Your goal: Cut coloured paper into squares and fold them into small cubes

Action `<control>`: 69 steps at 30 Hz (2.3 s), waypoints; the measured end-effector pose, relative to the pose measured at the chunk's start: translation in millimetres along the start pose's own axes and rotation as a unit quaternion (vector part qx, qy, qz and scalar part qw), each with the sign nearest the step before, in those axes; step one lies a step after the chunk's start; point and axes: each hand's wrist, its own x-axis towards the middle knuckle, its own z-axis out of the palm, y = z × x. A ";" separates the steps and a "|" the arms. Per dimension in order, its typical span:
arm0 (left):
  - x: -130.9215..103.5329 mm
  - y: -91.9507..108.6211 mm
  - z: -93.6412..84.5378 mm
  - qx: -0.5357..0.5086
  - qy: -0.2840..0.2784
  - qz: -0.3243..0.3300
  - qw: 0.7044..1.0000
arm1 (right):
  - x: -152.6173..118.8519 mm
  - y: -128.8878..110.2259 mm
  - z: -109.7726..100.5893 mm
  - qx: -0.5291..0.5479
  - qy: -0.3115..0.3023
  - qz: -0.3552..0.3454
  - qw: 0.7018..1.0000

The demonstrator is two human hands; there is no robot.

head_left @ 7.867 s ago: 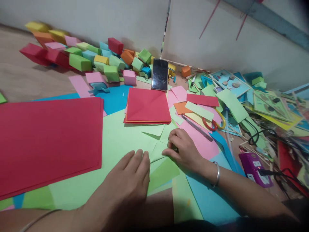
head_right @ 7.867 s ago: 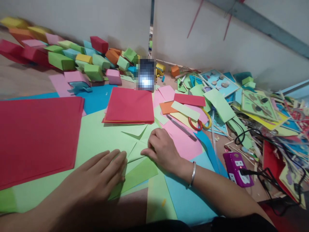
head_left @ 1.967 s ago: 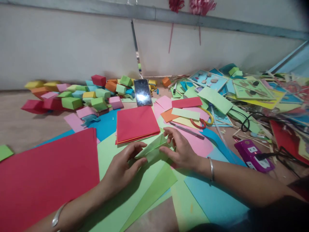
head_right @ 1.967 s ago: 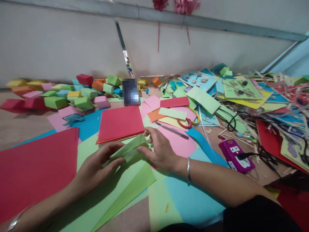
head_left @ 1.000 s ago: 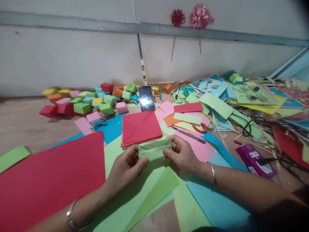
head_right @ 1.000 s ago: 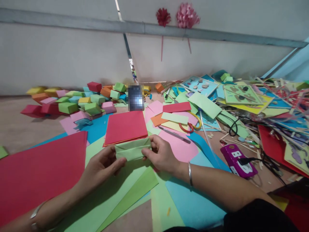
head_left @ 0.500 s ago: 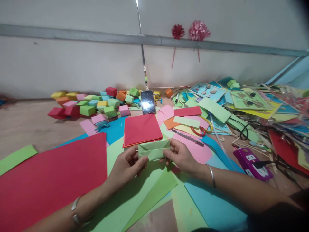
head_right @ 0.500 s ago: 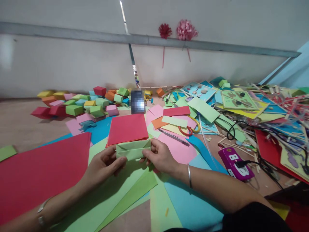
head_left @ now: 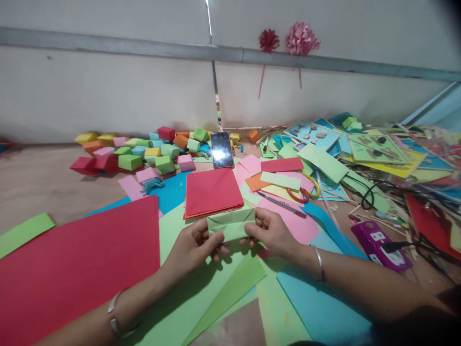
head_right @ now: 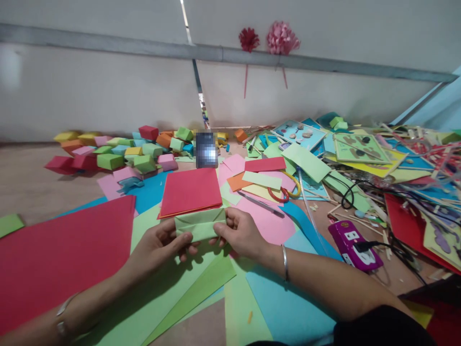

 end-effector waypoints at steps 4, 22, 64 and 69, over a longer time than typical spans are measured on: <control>-3.2 10.3 1.6 -0.007 -0.001 -0.006 1.000 | -0.5 -1.9 -0.8 0.001 -0.004 0.032 0.999; -4.6 9.2 1.6 -0.129 0.069 -0.028 0.989 | 1.8 2.3 -3.7 0.110 -0.030 0.117 0.987; 10.2 104.4 5.4 -0.222 0.158 0.200 0.941 | 54.6 -79.4 45.0 -0.010 -0.088 -0.093 0.992; 10.5 99.8 3.1 -0.218 0.153 0.201 0.943 | 60.2 -69.8 45.7 -0.019 -0.130 -0.118 0.984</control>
